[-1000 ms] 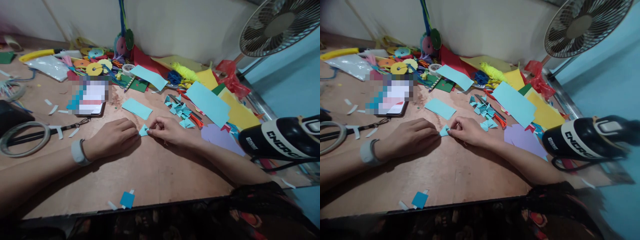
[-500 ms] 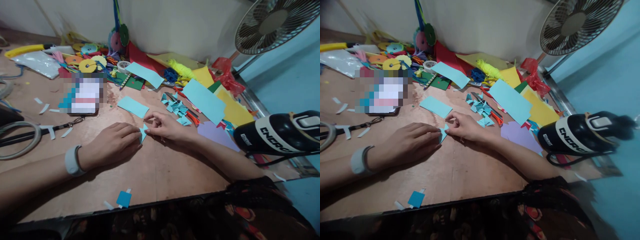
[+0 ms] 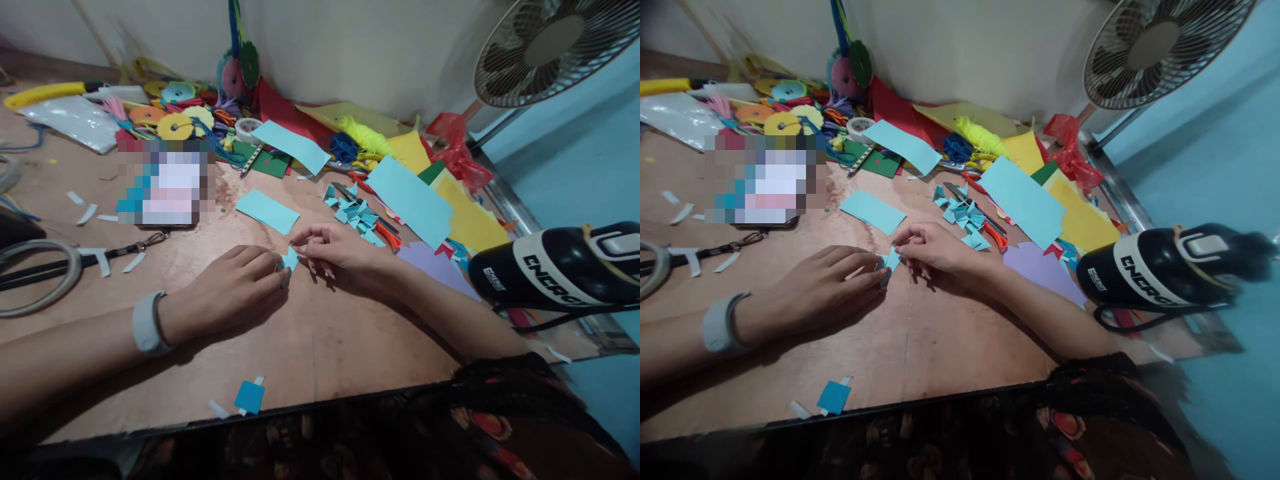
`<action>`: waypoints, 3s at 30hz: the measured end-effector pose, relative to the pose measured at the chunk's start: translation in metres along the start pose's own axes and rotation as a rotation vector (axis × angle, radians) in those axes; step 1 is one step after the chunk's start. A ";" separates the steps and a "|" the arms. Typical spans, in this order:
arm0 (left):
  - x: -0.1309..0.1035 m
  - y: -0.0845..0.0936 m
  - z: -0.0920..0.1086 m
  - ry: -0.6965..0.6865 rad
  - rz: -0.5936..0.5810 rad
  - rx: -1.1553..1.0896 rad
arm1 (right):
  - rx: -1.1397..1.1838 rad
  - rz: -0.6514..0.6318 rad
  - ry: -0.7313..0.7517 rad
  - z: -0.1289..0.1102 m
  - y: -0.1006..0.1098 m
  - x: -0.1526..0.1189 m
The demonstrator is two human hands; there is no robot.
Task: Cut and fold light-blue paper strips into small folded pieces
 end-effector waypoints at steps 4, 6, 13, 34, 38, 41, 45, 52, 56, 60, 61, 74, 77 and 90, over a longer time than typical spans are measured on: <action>0.000 -0.002 0.000 0.002 -0.002 0.007 | -0.018 0.009 0.003 -0.001 0.001 0.000; 0.000 -0.002 -0.001 0.004 -0.006 0.014 | -0.082 0.025 0.012 -0.003 0.001 -0.002; 0.001 -0.001 -0.001 0.010 0.008 0.006 | -0.275 0.019 0.022 -0.007 -0.003 -0.005; 0.000 -0.004 -0.003 0.027 -0.014 -0.029 | -0.228 0.087 0.093 -0.012 0.003 -0.001; -0.001 -0.005 -0.003 0.025 -0.023 0.000 | -0.326 0.072 0.078 -0.011 0.003 -0.002; -0.001 -0.005 -0.003 0.020 -0.023 0.005 | -0.430 0.069 0.127 -0.010 0.003 -0.004; -0.002 -0.003 -0.003 0.021 0.004 -0.005 | -0.651 0.162 0.361 -0.021 0.003 -0.012; -0.005 -0.006 -0.006 0.014 -0.019 -0.050 | -0.846 0.174 0.652 -0.030 -0.010 -0.041; -0.004 -0.004 -0.006 0.002 -0.006 -0.054 | -1.034 0.161 0.758 -0.030 -0.018 -0.050; 0.000 0.002 -0.005 0.016 0.048 -0.062 | -1.165 0.163 0.835 -0.031 -0.024 -0.052; 0.001 0.004 -0.006 0.029 0.062 -0.071 | -1.169 0.162 0.844 -0.031 -0.024 -0.052; 0.003 0.000 -0.006 0.017 0.027 -0.040 | -1.134 0.142 0.806 -0.032 -0.017 -0.046; 0.005 0.001 -0.005 0.018 0.023 -0.036 | -0.994 0.175 0.746 -0.035 -0.009 -0.043; 0.005 -0.003 -0.024 0.064 0.003 -0.199 | -1.048 0.204 0.737 -0.032 -0.012 -0.051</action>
Point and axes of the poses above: each hand's wrist, its own x-axis towards the middle knuckle, its own y-axis out of the back of the hand, z = x × y, the point moved 9 cm from there along x, towards the middle knuckle, and after that the axes turned 7 degrees about z, right-handed, at the moved point
